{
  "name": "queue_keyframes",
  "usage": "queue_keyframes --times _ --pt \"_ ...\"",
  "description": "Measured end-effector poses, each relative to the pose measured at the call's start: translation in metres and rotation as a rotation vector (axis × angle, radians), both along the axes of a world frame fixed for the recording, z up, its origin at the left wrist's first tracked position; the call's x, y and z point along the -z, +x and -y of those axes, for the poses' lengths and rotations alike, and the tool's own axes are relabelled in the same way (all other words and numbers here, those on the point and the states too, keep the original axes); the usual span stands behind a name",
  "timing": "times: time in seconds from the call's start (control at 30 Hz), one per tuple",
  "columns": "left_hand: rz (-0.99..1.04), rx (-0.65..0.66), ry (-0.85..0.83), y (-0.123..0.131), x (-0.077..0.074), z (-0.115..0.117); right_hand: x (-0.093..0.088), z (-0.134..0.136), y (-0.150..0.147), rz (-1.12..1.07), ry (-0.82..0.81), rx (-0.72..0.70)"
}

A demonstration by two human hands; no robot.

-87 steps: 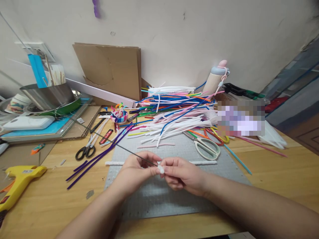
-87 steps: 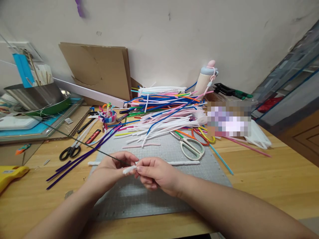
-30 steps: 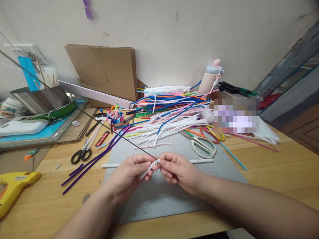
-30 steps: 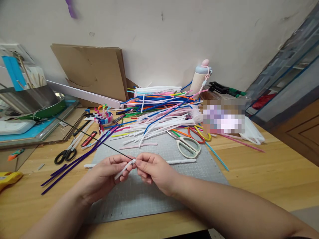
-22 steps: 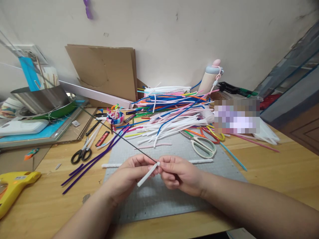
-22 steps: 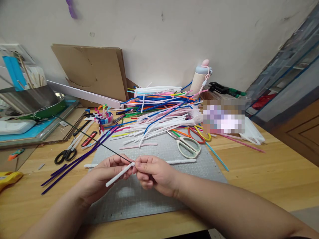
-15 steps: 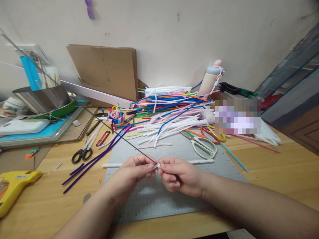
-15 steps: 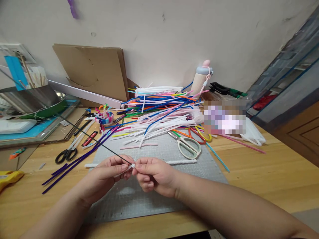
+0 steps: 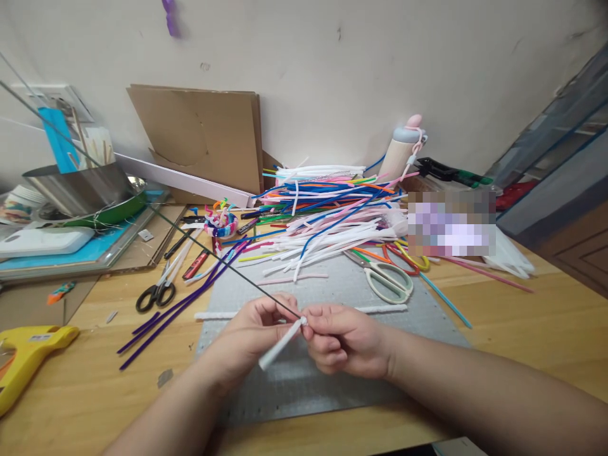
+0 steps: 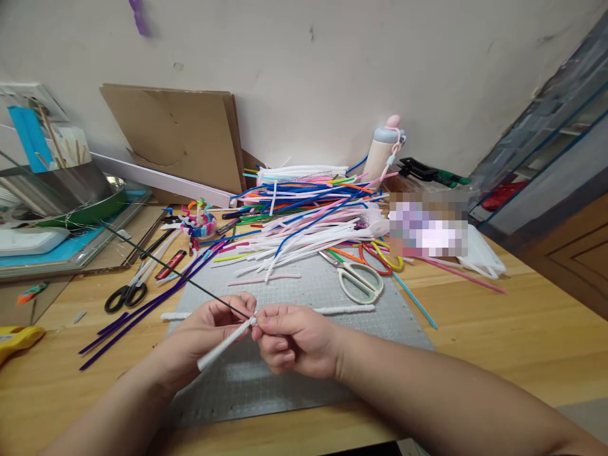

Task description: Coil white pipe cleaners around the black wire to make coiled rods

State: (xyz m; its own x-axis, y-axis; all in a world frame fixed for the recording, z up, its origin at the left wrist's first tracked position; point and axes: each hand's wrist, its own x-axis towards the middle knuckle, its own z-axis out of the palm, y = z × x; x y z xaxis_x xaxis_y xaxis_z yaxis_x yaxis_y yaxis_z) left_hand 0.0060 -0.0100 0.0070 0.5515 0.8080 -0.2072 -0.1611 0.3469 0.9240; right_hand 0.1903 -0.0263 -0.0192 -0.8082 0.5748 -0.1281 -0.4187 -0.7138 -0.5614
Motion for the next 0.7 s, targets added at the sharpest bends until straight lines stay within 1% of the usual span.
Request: queue_keyframes --times 0.17,0.3,0.37,0.43,0.5,0.57,0.63,0.7 --pt "-0.016 0.045 0.059 0.0008 0.0004 -0.0024 -0.003 0.0016 0.0003 0.017 -0.009 -0.079" --pt "-0.076 0.06 0.153 -0.0018 -0.0017 -0.0016 -0.0047 0.0017 0.0013 0.036 -0.034 -0.145" --pt "-0.103 0.084 0.208 -0.0028 -0.0024 -0.001 -0.0047 0.0016 0.0015 0.054 -0.035 -0.174" --pt "-0.107 0.113 0.226 -0.003 -0.0024 -0.0007 -0.0042 0.0014 0.001 0.079 -0.021 -0.185" --pt "-0.091 0.125 0.211 -0.0024 -0.0023 -0.0008 -0.003 0.0017 -0.0004 0.115 0.009 -0.157" --pt "-0.07 0.116 0.184 -0.0012 -0.0028 -0.0007 -0.0017 0.0028 -0.0029 0.164 0.069 -0.091" --pt "-0.045 0.093 0.143 0.0004 -0.0034 -0.0001 -0.0013 0.0048 -0.0057 0.246 0.184 0.02" --pt "-0.027 0.048 0.093 0.0023 -0.0033 0.0011 -0.0026 0.0076 -0.008 0.374 0.37 0.172"
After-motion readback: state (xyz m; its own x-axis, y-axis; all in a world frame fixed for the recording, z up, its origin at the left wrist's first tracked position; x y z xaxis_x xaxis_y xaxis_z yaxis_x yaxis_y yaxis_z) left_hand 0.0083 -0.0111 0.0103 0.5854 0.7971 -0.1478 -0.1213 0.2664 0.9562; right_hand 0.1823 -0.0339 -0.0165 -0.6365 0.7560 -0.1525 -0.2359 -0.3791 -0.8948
